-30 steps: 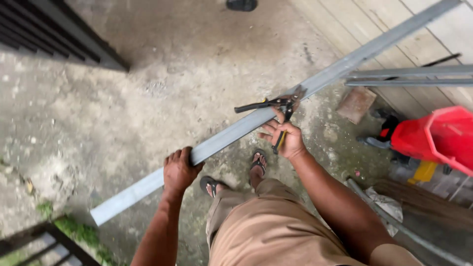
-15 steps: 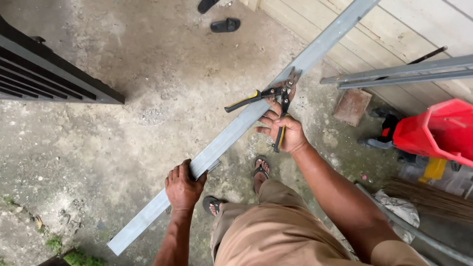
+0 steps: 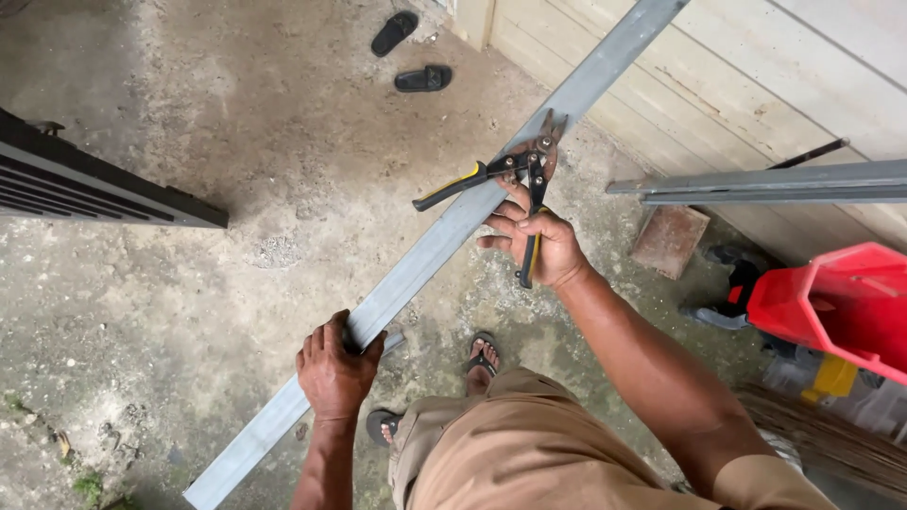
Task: Cutting notches into a metal U-channel profile with tin snips and bending it to form a corner.
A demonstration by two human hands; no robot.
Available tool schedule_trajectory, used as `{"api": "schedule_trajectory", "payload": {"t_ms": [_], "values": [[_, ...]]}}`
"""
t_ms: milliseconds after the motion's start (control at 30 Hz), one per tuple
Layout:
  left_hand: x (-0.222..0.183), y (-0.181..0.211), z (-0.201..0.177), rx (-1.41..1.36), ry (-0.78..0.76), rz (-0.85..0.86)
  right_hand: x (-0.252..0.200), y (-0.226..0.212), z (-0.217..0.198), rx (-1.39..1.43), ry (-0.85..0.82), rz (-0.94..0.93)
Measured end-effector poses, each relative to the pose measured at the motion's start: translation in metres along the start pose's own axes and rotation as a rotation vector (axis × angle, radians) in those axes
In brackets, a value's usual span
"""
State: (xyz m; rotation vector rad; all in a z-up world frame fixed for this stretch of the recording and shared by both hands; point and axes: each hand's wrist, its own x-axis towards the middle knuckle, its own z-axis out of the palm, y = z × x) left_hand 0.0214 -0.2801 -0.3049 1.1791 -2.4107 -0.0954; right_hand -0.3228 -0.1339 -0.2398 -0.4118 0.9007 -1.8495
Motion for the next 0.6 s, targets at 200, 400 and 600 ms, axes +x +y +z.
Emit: {"api": "schedule_trajectory", "payload": {"t_ms": [200, 400, 600], "values": [[0.014, 0.024, -0.037, -0.056, -0.001, 0.041, -0.006, -0.033, 0.013, 0.048, -0.080, -0.002], [0.001, 0.023, -0.026, -0.157, 0.080, 0.002, -0.005, -0.045, 0.031, -0.068, -0.115, 0.022], [-0.007, 0.020, 0.015, -0.189, 0.037, -0.001, 0.004, -0.030, 0.022, -0.053, -0.012, 0.043]]}}
